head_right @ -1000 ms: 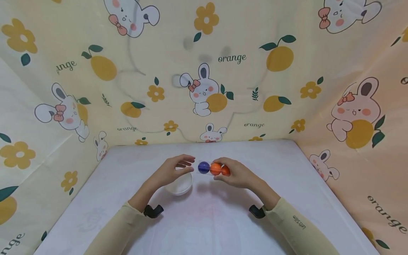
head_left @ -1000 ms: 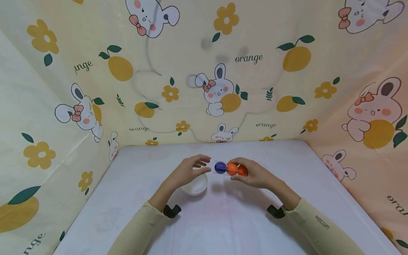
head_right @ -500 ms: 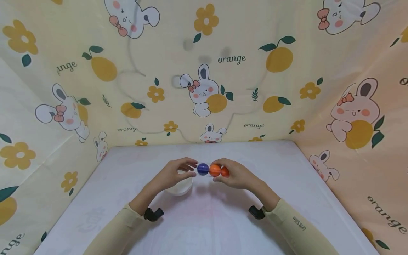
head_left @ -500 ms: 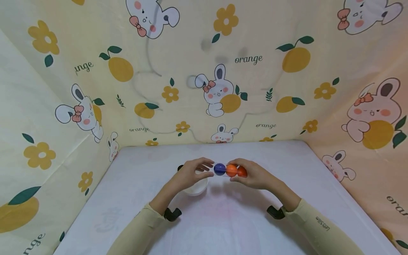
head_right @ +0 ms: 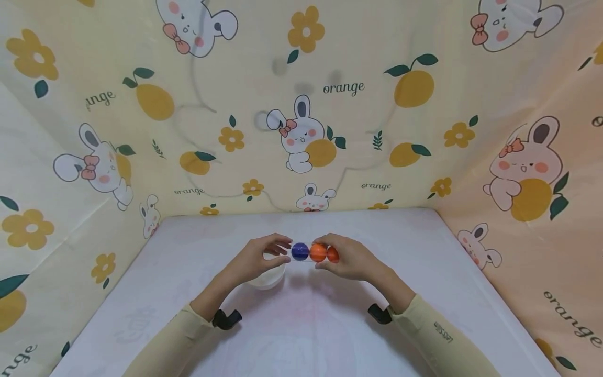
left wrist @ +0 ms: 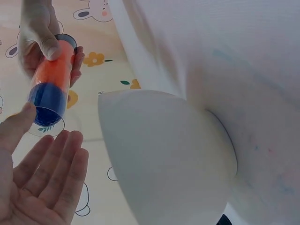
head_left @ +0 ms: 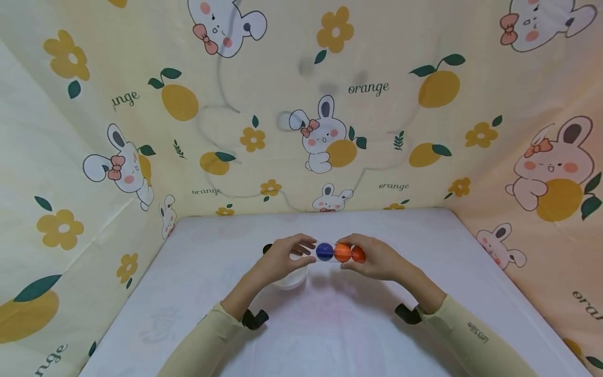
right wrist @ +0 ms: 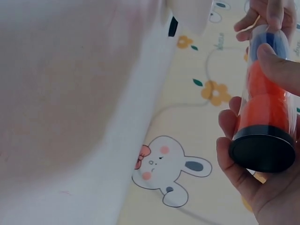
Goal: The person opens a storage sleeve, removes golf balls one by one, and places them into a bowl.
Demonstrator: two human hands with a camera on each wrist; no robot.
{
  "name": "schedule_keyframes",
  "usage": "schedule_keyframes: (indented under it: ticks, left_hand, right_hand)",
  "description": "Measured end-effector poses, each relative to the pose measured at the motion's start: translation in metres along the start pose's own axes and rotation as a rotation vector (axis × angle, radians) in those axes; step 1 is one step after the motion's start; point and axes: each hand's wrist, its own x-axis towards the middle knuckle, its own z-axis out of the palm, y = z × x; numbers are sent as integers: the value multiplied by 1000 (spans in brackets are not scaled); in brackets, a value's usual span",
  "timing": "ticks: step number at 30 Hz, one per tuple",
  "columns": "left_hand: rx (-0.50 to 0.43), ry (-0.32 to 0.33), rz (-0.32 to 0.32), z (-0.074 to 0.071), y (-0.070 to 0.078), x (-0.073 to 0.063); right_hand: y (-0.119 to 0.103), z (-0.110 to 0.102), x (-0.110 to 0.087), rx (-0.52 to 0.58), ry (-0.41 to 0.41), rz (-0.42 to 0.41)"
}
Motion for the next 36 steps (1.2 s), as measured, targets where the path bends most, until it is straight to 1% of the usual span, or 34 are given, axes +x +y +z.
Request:
schedule_keyframes:
  ticks: [5,11,16,24,33,36]
  left_hand:
    - [0,-3,-16,2,-1,-1]
    - [0,6,-32,5,-3,-1]
    - [16,14,-32,6,-4,0]
    - [13,2,-18,3,-3,1]
    - [-13,-3,-47,2,-3,2]
    - [-20,-4,-40,2,-3,2]
  right_hand:
    - [0,-2,0,7,-5,17]
    - [1,-2,1,5,-6,18]
    - [0,-4,1,8,-5,23]
    - [-1,-6,2,5,0,29]
    - [-3,-8,3,13,3,37]
    - [-5,-10,3,18,12,31]
